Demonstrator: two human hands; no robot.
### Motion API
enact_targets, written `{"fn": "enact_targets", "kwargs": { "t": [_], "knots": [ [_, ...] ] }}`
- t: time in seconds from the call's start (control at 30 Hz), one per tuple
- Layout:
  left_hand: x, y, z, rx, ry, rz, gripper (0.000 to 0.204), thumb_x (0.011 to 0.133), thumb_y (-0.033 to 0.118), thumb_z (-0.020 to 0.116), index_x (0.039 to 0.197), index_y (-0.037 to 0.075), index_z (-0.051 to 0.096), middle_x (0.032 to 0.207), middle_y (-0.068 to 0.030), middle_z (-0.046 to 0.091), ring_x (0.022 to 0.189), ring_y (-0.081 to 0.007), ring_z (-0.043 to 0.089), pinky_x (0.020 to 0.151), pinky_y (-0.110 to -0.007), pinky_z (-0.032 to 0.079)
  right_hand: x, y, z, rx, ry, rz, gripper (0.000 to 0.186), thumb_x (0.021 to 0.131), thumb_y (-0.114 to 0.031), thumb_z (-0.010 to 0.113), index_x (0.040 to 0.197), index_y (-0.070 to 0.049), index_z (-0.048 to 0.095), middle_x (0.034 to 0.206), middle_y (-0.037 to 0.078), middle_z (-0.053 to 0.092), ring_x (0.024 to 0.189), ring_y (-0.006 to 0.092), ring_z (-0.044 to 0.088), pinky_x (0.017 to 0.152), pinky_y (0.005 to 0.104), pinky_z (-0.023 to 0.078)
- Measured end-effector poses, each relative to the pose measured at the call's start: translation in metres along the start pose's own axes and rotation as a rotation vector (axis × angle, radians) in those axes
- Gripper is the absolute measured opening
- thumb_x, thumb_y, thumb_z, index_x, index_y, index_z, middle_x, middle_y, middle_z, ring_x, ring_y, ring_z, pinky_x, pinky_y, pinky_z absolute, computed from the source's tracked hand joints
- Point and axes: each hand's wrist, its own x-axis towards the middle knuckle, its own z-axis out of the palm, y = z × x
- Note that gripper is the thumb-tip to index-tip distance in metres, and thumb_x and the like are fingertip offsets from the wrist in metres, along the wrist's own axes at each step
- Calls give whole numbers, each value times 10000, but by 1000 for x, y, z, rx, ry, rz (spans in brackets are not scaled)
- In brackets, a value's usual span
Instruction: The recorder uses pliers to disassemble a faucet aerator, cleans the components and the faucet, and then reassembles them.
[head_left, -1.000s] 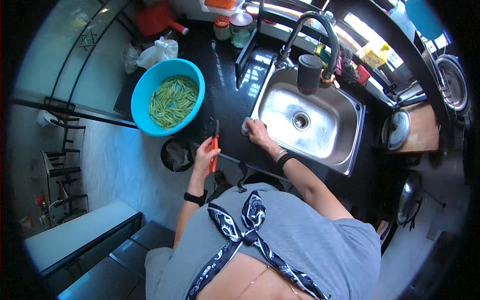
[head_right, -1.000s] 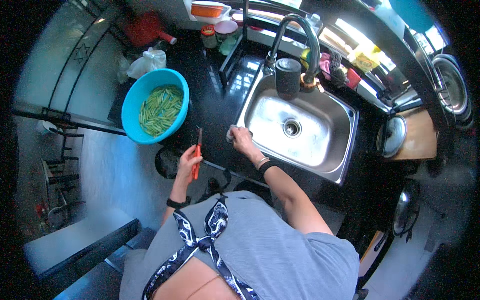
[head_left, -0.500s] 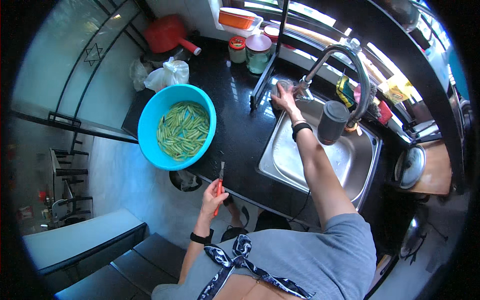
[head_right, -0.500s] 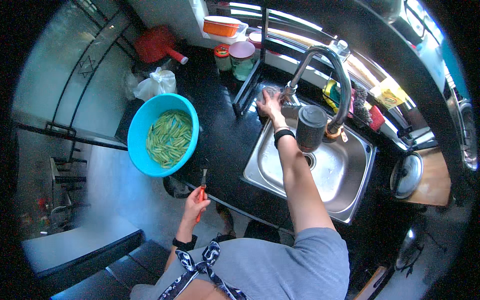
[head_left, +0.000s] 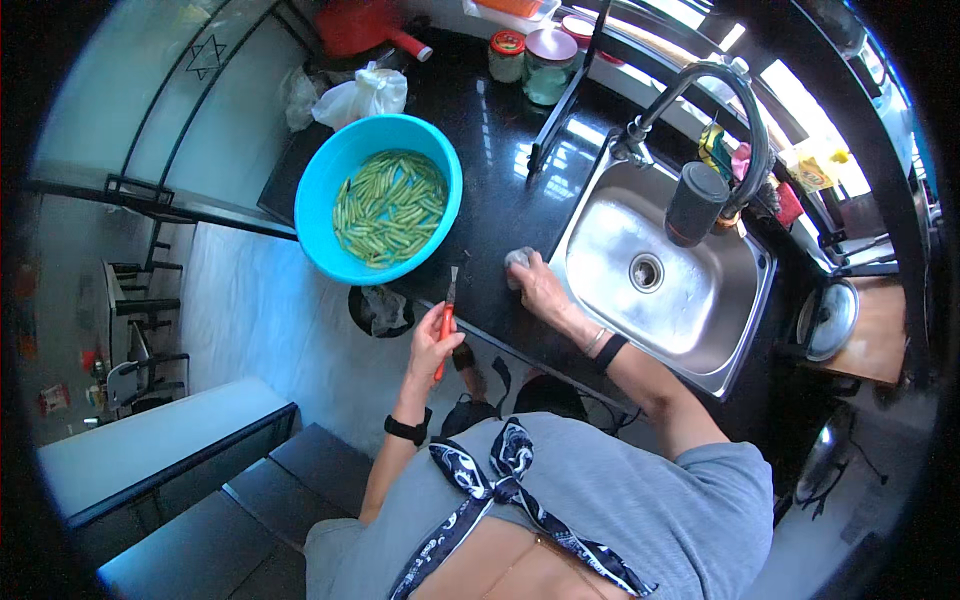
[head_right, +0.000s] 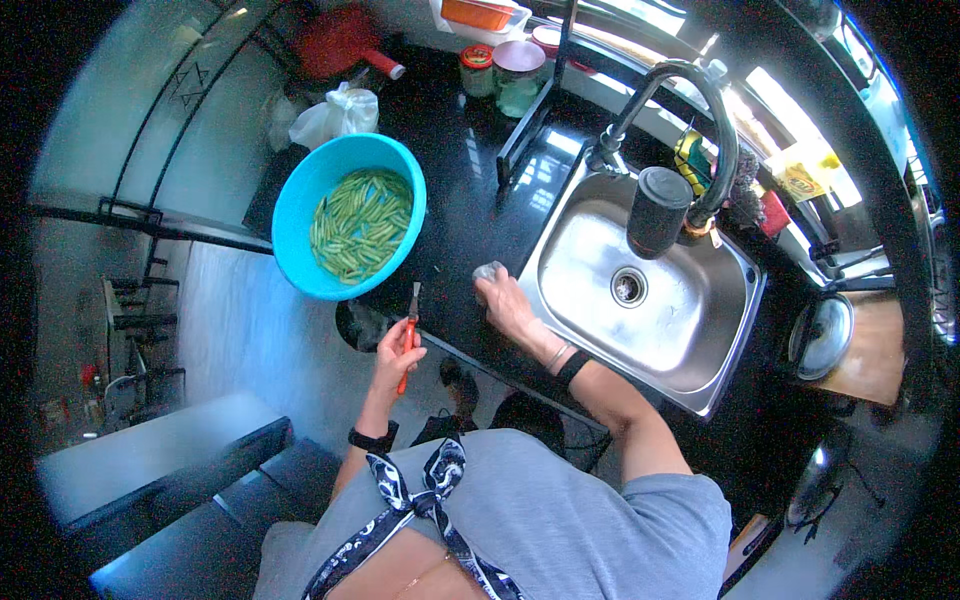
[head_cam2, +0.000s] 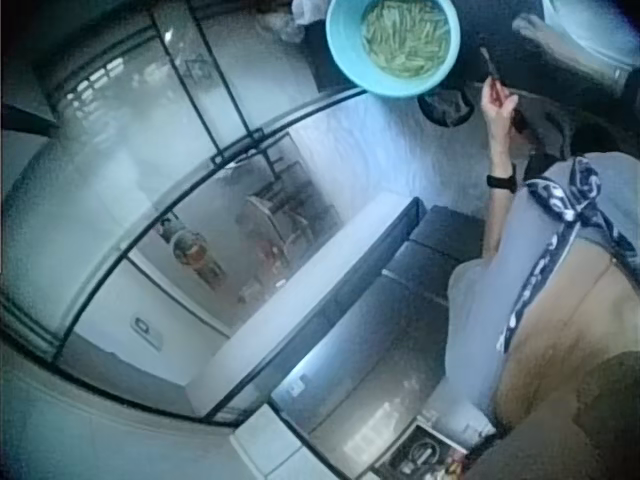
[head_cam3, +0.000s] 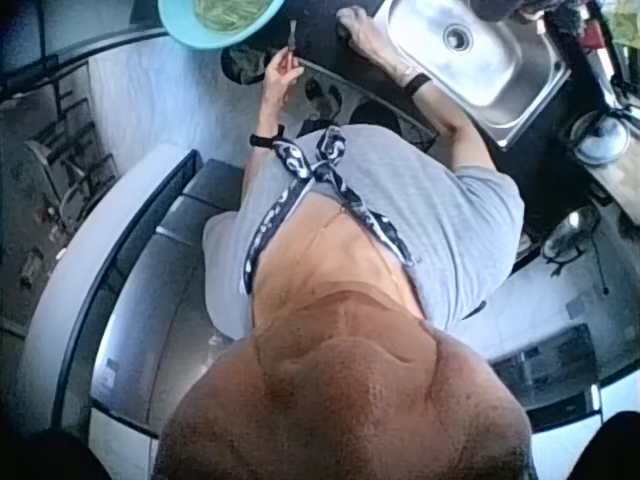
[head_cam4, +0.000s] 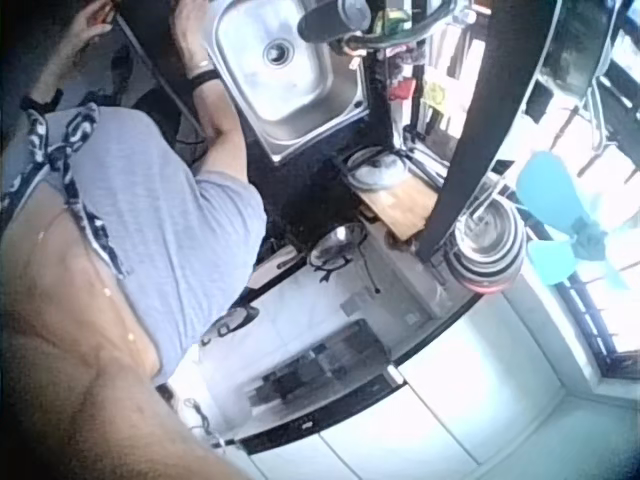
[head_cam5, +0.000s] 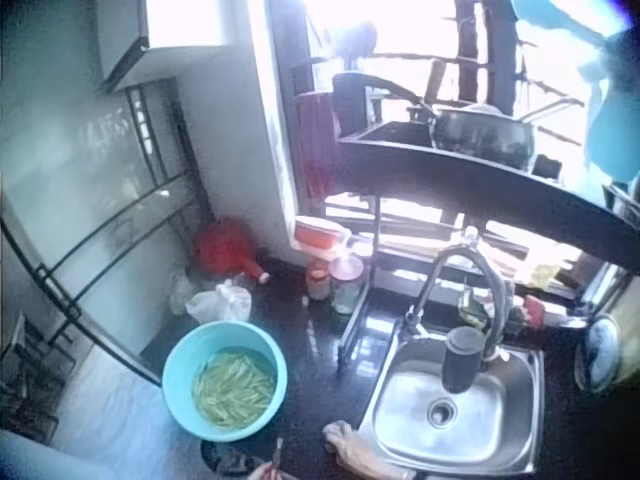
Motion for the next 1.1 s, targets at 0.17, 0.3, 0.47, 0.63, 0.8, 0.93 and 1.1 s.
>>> {"fn": "enact_targets", "kwargs": {
  "t": [0.17,0.3,0.47,0.63,0.8,0.93,1.1],
  "knots": [
    [-16,4,-12,20,16,4,569,681,-4,636,1205,37,418,831,-3,488,616,-46,460,471,-160,358,91,-19,-35,69,82,-178,586,708,45,485,1245,-170,395,905,181,517,798,341,554,683,421,480],
    [-30,16,-12,24,0,18,618,679,-3,635,1233,-29,361,844,-16,484,654,-58,475,502,-163,370,167,30,4,-176,-9,-66,475,787,-126,465,1247,-148,349,1096,137,510,962,347,527,763,451,459],
    [-49,6,-27,2,42,32,601,685,-13,632,1227,-20,375,845,-10,486,654,-52,471,507,-161,375,117,-18,48,-270,-13,10,366,756,-199,527,1116,-153,489,1265,139,376,1134,420,371,899,560,324],
    [-48,0,-33,1,10,43,570,688,-10,631,1211,32,409,841,-6,491,623,-50,461,475,-156,366,23,-81,48,-262,-195,-456,349,773,-231,537,1120,-205,504,1257,47,399,1148,334,371,936,499,309],
    [-39,15,-13,51,-53,58,580,673,-4,634,1207,25,410,829,9,488,642,-34,461,470,-137,357,-62,-48,19,-142,-237,-573,303,766,-251,527,1069,-245,535,1252,-19,413,1176,254,372,991,432,280],
    [-41,21,1,58,-134,70,553,687,-14,615,1202,37,419,822,4,486,622,-33,450,474,-135,354,-177,1,-56,-134,-343,-448,349,663,-143,655,990,-220,562,1275,-12,387,1225,242,326,1013,450,274],
    [-36,20,18,142,-201,57,569,686,-14,616,1213,20,404,842,-4,504,629,-38,463,477,-140,364,-343,88,-126,-98,-463,-66,324,643,-57,610,942,-173,566,1302,55,367,1268,307,264,1029,531,201]
  ]
}}
